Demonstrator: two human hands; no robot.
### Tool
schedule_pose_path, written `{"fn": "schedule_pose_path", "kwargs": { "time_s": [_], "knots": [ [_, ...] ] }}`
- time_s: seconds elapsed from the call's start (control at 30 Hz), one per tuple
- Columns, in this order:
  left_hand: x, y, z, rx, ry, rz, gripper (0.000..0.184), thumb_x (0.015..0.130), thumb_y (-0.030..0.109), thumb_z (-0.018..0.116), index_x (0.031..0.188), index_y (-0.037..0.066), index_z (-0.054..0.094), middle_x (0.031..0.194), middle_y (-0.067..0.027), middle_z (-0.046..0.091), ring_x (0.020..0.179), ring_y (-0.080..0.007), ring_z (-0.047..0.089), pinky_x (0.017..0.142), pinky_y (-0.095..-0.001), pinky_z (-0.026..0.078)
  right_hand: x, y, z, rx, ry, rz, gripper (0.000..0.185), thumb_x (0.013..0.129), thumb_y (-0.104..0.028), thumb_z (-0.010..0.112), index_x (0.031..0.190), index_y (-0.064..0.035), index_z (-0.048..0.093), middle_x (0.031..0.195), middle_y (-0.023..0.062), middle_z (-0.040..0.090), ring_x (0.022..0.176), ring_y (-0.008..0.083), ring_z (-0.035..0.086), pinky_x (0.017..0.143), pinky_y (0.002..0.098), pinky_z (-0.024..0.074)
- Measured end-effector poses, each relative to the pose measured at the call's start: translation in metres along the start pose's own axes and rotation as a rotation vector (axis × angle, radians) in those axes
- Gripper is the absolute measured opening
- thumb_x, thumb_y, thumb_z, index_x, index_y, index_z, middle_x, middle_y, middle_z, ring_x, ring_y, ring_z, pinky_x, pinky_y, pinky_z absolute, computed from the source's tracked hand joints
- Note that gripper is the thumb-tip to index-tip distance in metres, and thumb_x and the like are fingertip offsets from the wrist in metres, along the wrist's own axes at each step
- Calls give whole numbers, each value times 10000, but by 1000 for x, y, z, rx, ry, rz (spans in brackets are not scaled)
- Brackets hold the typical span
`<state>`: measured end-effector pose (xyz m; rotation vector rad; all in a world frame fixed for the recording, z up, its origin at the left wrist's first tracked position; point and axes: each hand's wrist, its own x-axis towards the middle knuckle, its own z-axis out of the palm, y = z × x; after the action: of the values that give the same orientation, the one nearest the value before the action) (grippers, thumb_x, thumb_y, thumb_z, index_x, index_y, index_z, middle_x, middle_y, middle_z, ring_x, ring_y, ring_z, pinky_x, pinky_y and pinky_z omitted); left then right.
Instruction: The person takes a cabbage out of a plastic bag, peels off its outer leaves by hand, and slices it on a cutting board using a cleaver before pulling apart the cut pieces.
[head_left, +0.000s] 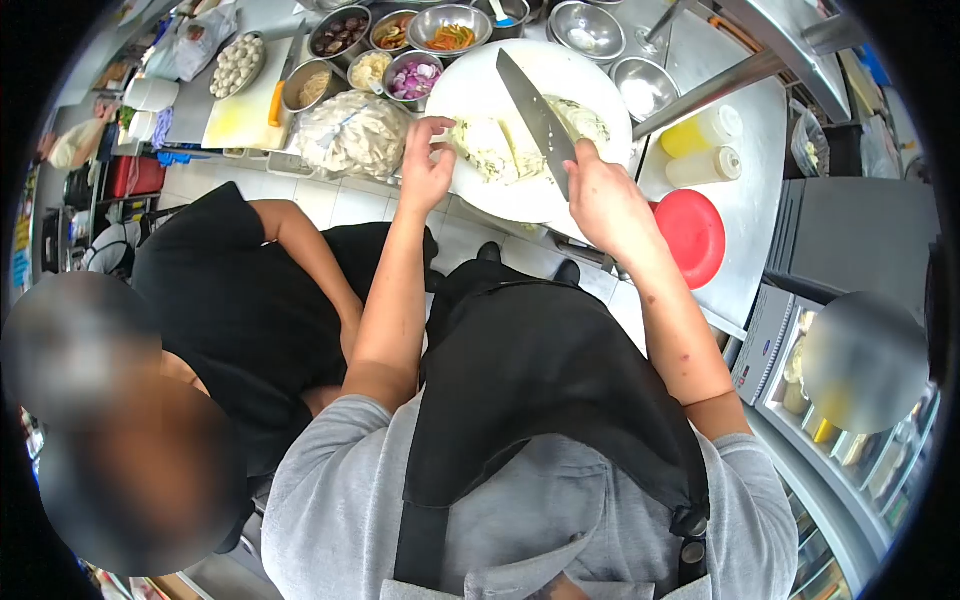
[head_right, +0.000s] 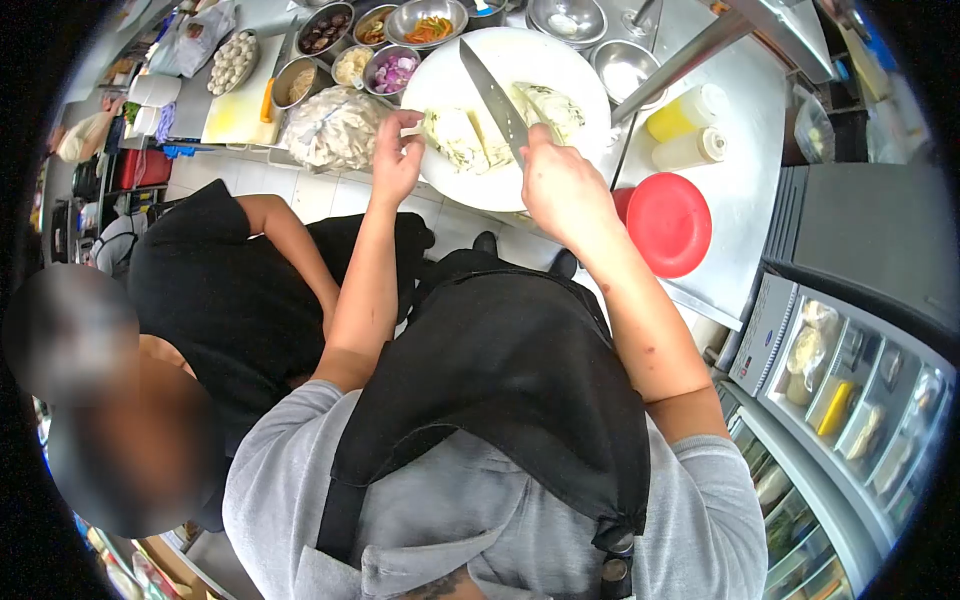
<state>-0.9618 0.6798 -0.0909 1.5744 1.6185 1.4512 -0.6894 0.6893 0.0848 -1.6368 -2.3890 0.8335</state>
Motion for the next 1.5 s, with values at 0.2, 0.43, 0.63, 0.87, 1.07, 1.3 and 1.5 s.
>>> {"fn": "schedule_pose_path", "kwargs": {
  "time_s": [0.2,0.43,0.63,0.87,1.07,1.3,1.5],
  "knots": [
    [4,18,7,143,-136,-41,452,847,94,666,1295,124,621,1363,-134,557,1240,-323,577,963,-428,559,-4,0,-19,-9,-51,-40,235,1062,-160,480,1112,64,528,865,355,684,906,525,687,829,606,518],
    [24,23,-11,81,-373,-129,586,845,198,773,1407,175,610,1428,-133,590,1270,-306,598,1050,-420,507,-9,15,-23,9,-50,10,240,1058,-153,480,1139,68,528,885,371,684,913,541,682,845,615,512],
    [26,14,-24,-10,-419,-266,613,819,227,868,1374,142,622,1289,-84,688,1189,-235,637,1056,-388,502,-14,11,-19,-4,-80,-15,239,1055,-149,481,1133,72,525,870,373,683,919,546,680,841,615,516],
    [22,-1,-33,-250,-474,-368,490,874,175,843,1309,93,630,1235,-52,693,1087,-166,642,942,-332,524,-17,6,-12,-23,-67,-7,226,1046,-127,483,1134,78,514,855,376,679,911,548,679,840,617,512],
    [24,-2,-22,-197,-390,-410,458,914,192,812,1325,89,636,1149,-69,710,1040,-145,651,881,-313,526,-15,-5,-5,-26,-65,25,203,1038,-113,488,1113,74,508,840,372,679,888,549,680,828,620,513],
    [12,-4,-27,-278,-405,-327,457,934,170,771,1359,96,620,1293,-91,656,1108,-167,633,924,-331,533,-18,-27,9,-95,-116,4,201,1052,-135,494,1114,56,494,816,347,684,860,543,683,809,626,514],
    [8,-8,-25,-106,-260,-47,380,923,169,751,1281,109,640,1331,-44,588,1251,-199,557,978,-362,529,-18,-38,23,-117,-128,37,199,1065,-164,482,1100,32,485,806,360,665,868,555,658,785,649,484]
  ]
}}
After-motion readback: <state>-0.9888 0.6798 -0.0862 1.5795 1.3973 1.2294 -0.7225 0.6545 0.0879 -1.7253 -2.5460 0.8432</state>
